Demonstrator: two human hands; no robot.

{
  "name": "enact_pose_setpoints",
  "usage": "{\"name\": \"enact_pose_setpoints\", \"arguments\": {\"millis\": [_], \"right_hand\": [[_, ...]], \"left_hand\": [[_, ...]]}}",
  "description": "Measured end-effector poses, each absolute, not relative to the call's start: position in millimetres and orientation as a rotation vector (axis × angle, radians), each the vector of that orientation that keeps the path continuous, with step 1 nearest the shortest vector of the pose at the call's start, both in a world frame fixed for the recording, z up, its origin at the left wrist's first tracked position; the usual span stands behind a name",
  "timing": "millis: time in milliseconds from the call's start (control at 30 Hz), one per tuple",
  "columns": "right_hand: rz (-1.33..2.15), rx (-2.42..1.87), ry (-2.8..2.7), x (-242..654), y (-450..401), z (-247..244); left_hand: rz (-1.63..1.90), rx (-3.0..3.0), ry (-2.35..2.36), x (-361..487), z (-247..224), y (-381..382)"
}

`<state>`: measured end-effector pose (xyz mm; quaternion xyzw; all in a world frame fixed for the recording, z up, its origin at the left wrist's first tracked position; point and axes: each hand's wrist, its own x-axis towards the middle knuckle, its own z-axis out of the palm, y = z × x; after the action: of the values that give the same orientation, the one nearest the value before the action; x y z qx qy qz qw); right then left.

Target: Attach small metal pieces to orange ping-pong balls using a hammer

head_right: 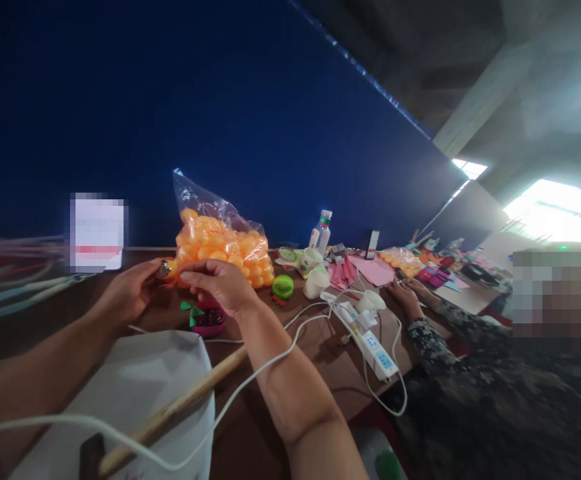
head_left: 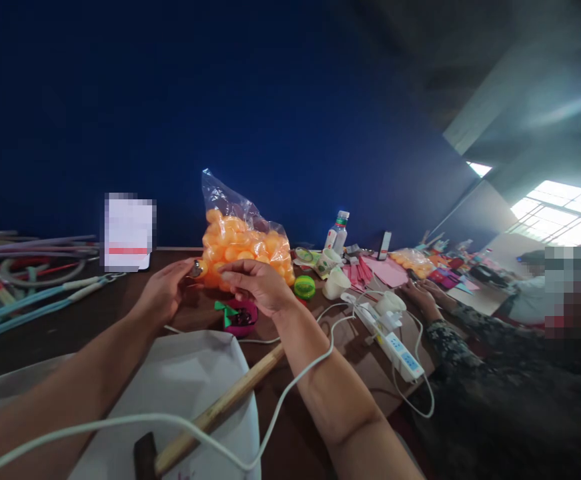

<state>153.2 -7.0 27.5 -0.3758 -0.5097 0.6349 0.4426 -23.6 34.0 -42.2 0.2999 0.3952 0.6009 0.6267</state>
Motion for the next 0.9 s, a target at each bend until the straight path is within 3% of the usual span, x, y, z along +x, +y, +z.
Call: {"name": "enact_pose_setpoints", "arguments": {"millis": [500, 900], "right_hand": [[1.6, -0.816, -1.215, 151, -14, 38], [1.513, -0.91, -1.244, 144, -6, 16]], "left_hand": [[1.346, 0.698, 0.757, -22, -36, 31], [1.278, 0.796, 0.774, -11, -17, 11]]}}
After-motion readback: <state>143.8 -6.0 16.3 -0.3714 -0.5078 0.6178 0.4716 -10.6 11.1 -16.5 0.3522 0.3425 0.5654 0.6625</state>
